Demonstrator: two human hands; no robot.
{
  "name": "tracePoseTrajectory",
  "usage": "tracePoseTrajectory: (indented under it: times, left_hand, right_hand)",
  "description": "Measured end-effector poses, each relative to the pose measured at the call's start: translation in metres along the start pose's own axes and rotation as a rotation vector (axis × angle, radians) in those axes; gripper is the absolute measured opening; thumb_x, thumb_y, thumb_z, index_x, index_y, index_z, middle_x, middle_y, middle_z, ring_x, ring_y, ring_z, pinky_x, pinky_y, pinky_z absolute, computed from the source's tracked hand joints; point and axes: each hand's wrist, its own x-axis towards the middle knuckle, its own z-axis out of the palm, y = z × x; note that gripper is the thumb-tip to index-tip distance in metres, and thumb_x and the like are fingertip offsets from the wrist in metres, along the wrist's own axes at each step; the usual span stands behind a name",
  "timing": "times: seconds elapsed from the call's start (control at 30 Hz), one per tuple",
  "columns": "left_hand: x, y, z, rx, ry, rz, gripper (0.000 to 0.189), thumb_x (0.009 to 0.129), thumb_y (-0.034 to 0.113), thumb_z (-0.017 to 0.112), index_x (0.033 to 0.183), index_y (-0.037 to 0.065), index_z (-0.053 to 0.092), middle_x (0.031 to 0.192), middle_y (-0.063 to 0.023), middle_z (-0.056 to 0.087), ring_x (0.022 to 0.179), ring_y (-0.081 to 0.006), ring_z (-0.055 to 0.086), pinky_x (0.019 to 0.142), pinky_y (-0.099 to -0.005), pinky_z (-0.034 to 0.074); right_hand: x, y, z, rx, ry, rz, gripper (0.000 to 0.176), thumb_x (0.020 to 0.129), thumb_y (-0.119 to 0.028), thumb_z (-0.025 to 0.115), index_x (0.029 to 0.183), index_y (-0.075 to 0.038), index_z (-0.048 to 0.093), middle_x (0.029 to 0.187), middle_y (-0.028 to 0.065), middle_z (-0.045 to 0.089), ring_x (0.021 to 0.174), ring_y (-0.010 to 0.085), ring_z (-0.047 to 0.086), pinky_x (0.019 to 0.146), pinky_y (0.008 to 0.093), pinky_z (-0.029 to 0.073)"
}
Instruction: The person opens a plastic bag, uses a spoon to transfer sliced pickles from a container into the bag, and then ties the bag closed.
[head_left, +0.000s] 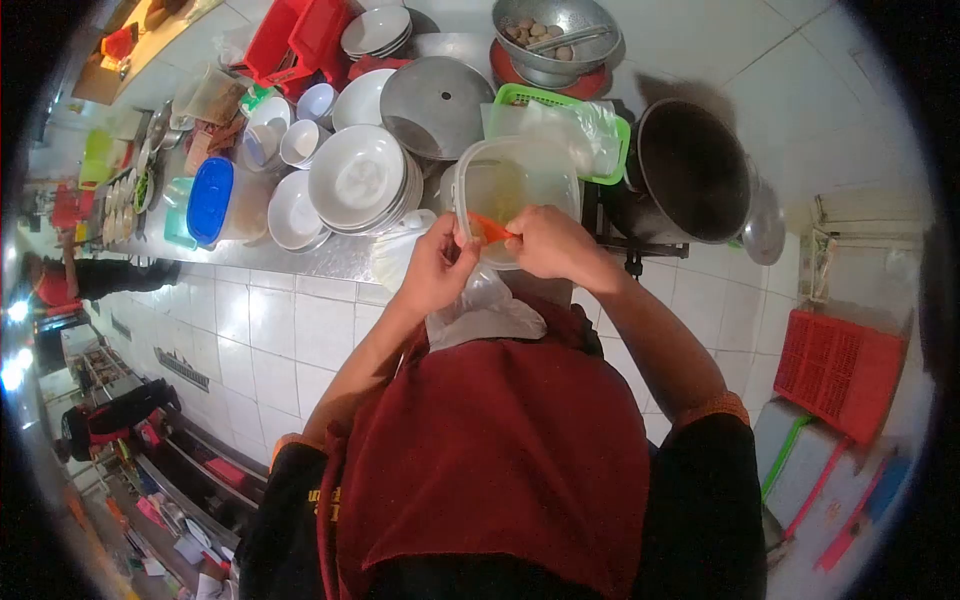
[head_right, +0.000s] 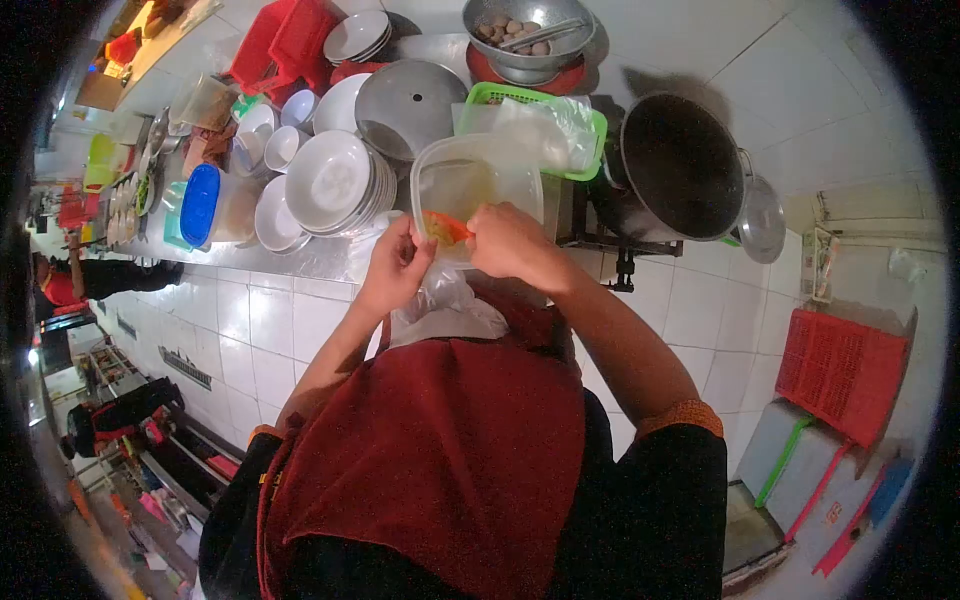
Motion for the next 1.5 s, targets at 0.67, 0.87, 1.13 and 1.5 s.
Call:
tracePoseTrajectory:
  times: [0.67,0.87,1.13,1.5]
  left_hand:
    - [0.003,0.007,-0.006,-0.103,0.010,-0.056,0.019,0.096,0.008,0.058,0.085,0.007,0.042,0.073,0.0037,0.047,0.061,-0.0013,0.040,0.051,-0.0204,0.034]
    - [0.010,0.011,-0.010,-0.090,0.052,-0.077,0.018,0.097,0.014,0.057,0.085,0.006,0.046,0.064,0.0025,0.049,0.055,-0.0023,0.043,0.049,-0.0209,0.036]
    - [0.009,-0.025,-0.025,0.026,0.104,0.019,0.019,0.100,0.028,0.054,0.096,0.009,0.054,0.073,0.0036,0.052,0.065,-0.0059,0.047,0.058,-0.0246,0.043]
    - [-0.007,0.015,-0.067,0.402,-0.037,-0.128,0.044,0.095,0.045,0.056,0.101,0.002,0.060,0.078,-0.0113,0.063,0.075,-0.0212,0.061,0.070,-0.0350,0.048]
  right_hand:
    - [-0.045,-0.022,-0.030,-0.091,0.076,-0.075,0.018,0.083,-0.013,0.059,0.087,0.001,0.069,0.080,0.0245,0.064,0.081,0.0413,0.063,0.076,0.0475,0.050]
    - [-0.021,0.004,-0.050,0.194,-0.099,0.014,0.023,0.084,-0.018,0.060,0.093,0.000,0.071,0.080,0.0202,0.068,0.076,0.0289,0.066,0.075,0.0390,0.051]
    - [0.004,0.029,-0.069,0.213,-0.310,0.047,0.028,0.093,-0.024,0.059,0.113,-0.009,0.070,0.083,0.0003,0.067,0.067,0.0107,0.054,0.060,0.0289,0.047]
    - [-0.004,0.065,-0.063,0.366,-0.150,-0.273,0.017,0.090,-0.016,0.061,0.097,-0.002,0.065,0.069,-0.0053,0.052,0.053,0.0027,0.042,0.043,0.0198,0.030]
